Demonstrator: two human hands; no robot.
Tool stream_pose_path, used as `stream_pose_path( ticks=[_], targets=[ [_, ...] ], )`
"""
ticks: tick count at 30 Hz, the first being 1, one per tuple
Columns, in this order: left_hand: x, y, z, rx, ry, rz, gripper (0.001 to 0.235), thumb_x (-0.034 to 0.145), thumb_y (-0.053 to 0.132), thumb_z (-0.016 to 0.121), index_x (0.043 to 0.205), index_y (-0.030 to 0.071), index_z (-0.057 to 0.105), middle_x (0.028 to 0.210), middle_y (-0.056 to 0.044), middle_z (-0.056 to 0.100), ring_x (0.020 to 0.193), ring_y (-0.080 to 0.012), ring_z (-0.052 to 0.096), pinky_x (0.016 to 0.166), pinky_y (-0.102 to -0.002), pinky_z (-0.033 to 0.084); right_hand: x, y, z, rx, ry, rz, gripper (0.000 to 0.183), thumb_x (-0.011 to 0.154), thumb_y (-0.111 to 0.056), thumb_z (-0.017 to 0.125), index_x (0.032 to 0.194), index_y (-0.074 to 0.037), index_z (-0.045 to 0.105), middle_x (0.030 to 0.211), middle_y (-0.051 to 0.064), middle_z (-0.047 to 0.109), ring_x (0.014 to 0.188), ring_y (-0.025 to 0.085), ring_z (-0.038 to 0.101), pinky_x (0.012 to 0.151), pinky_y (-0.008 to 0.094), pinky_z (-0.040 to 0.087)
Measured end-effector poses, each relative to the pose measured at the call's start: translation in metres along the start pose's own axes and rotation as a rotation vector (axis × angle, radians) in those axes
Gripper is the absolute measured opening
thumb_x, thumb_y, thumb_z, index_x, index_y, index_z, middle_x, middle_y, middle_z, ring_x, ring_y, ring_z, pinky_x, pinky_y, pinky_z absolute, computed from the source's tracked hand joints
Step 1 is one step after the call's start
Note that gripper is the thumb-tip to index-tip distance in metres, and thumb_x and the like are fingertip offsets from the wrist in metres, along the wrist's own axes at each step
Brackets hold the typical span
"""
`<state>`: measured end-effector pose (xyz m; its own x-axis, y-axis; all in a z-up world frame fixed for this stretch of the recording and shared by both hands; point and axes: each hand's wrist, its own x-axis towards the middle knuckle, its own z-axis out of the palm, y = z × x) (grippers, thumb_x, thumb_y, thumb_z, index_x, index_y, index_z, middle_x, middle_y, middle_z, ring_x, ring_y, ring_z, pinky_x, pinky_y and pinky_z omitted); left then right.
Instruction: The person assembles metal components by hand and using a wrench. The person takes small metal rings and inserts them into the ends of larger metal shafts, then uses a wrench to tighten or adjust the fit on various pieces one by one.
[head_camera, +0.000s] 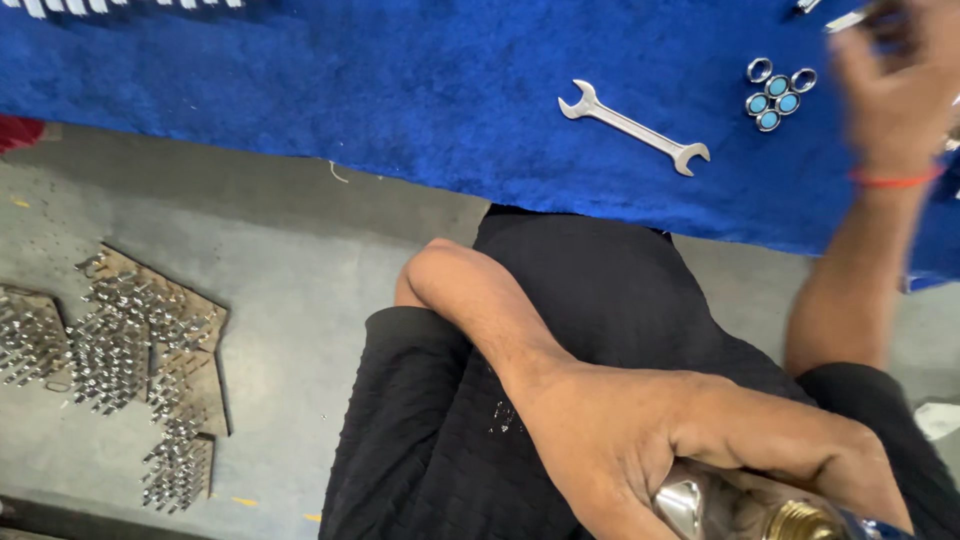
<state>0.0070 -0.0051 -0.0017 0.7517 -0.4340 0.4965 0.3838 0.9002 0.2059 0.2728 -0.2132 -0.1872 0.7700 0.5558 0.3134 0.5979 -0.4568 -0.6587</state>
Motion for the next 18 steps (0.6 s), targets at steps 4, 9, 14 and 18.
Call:
stream_pose_path(
  ticks=[4,9,14,18],
  targets=[
    [-0.003,0.002,0.001,0.044,0.108,-0.021,0.072,0.095,0.035,0.081,0.146,0.000,0.045,0.122,-0.005,0.061,0.101,-0.0037,0.062,0.084,-0.022,0.054,-0.020,-0.061,0.055,0.177,-0.157,0.086,0.029,0.096,0.008,0.068,0.124,0.003,0.066,0.121,0.014,0.063,0.105,0.023,0.070,0.087,0.034,0.062],
    [-0.042,0.026,-0.032,0.431,0.528,0.004,0.042,0.103,0.009,0.080,0.134,0.005,0.051,0.112,-0.005,0.066,0.102,-0.0076,0.064,0.089,-0.025,0.054,-0.019,-0.093,0.100,0.101,-0.205,-0.012,0.031,0.094,0.003,0.074,0.124,0.000,0.067,0.114,0.016,0.067,0.105,0.027,0.067,0.092,0.036,0.056],
    [-0.087,0.041,-0.126,0.894,1.036,0.089,0.040,0.095,0.014,0.078,0.124,0.006,0.052,0.102,-0.002,0.064,0.093,-0.0063,0.059,0.080,-0.025,0.050,-0.042,-0.124,0.098,0.324,-0.193,0.150,0.039,0.089,-0.001,0.074,0.127,-0.002,0.064,0.117,0.014,0.070,0.103,0.024,0.071,0.091,0.034,0.057],
    [-0.119,0.036,-0.158,1.200,1.193,-0.097,0.035,0.093,0.021,0.080,0.112,0.004,0.056,0.096,-0.001,0.069,0.081,-0.0050,0.058,0.070,-0.023,0.048,-0.061,-0.146,0.096,0.457,-0.232,0.042,0.054,0.087,-0.002,0.077,0.137,-0.002,0.055,0.117,0.011,0.071,0.103,0.023,0.071,0.094,0.034,0.057]
  ],
)
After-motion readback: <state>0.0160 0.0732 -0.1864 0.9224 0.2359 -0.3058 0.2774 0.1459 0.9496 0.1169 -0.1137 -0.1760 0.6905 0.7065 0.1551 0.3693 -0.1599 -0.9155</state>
